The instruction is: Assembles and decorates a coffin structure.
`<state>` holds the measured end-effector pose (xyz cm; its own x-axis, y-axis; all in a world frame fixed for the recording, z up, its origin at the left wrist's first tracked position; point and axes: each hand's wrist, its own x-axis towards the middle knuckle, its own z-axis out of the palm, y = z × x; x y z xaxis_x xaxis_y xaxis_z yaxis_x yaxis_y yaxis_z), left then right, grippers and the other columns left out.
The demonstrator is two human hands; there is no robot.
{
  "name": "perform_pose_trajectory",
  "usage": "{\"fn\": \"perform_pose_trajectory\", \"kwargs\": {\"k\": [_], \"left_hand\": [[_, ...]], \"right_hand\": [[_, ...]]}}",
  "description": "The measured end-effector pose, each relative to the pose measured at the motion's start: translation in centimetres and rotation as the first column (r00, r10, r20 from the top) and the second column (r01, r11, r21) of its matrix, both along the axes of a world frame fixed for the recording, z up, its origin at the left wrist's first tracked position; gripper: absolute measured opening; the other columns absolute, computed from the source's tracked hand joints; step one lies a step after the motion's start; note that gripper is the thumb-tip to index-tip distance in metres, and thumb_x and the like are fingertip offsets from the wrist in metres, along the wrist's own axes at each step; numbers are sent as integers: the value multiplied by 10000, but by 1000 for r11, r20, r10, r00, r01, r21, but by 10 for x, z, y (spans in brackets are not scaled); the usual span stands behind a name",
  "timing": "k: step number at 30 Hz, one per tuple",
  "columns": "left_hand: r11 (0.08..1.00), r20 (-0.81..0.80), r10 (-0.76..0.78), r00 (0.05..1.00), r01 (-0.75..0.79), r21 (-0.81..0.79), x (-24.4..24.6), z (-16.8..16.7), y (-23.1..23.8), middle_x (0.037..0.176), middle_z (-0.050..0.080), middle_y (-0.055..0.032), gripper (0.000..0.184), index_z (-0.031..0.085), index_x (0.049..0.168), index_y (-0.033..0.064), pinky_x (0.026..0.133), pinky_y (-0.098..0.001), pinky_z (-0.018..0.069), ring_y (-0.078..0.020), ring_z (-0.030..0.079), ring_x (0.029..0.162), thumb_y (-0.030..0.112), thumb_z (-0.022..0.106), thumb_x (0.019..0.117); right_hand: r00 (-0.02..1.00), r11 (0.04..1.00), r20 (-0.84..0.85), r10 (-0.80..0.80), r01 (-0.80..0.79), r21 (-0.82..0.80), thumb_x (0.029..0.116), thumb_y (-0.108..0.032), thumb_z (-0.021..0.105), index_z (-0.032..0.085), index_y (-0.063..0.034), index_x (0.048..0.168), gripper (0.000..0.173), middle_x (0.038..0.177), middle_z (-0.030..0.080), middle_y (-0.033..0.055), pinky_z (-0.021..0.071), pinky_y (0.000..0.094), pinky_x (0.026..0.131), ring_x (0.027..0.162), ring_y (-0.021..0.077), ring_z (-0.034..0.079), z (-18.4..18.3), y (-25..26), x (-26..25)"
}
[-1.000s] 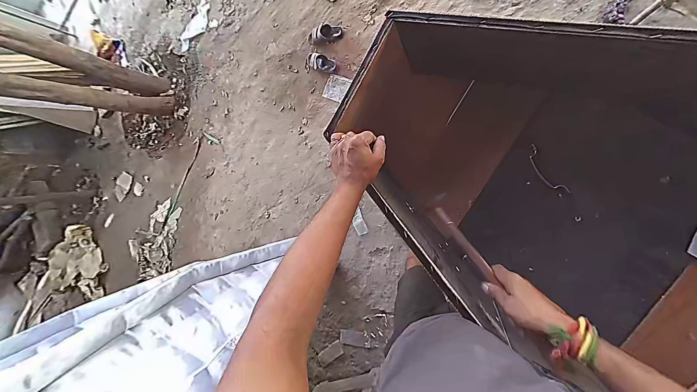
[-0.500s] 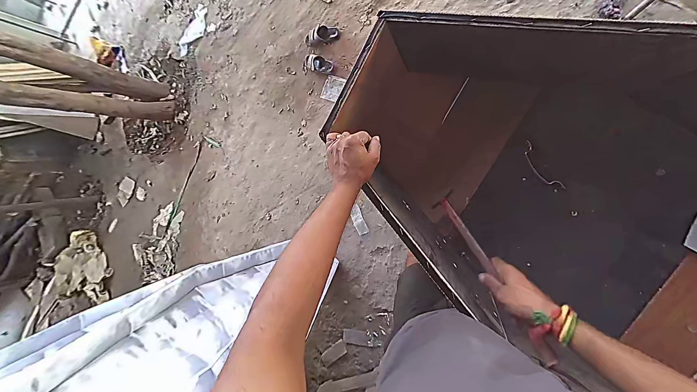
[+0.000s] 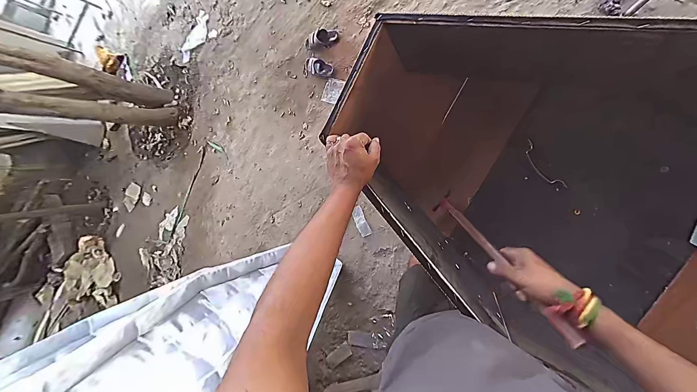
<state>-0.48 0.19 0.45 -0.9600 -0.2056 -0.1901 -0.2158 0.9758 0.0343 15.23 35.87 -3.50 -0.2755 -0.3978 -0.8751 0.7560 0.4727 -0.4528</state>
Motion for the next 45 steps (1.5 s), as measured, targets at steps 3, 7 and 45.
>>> {"fn": "perform_pose_trajectory", "kwargs": {"k": [3,7,45], "left_hand": [[1000,-21,9,1000,-9,12,-1,-3,-1,807,712,-86,405,719,808,116,1066,-489,393,-274,677,929,414,534,1009],[1000,-3,21,1000,-21,21,-2,-2,0,822,720,-84,392,739,841,125,1040,-489,423,-279,678,938,416,537,1009],[998,12,18,1000,-18,56,-4,3,0,840,729,-84,394,725,854,114,1113,-487,367,-262,689,955,408,521,1019]], "right_hand": [[883,982,-439,-164,188,10,973,-339,629,588,-98,1088,271,634,550,15,490,330,426,445,142,526,43,9,-27],[21,822,-882,-471,372,-430,1061,-361,546,558,-88,1211,311,735,626,-53,554,284,465,547,77,606,105,4,-73],[967,966,-14,254,-252,60,950,-208,680,580,-74,1094,220,689,541,79,456,366,442,469,188,496,-18,-3,-15]]}}
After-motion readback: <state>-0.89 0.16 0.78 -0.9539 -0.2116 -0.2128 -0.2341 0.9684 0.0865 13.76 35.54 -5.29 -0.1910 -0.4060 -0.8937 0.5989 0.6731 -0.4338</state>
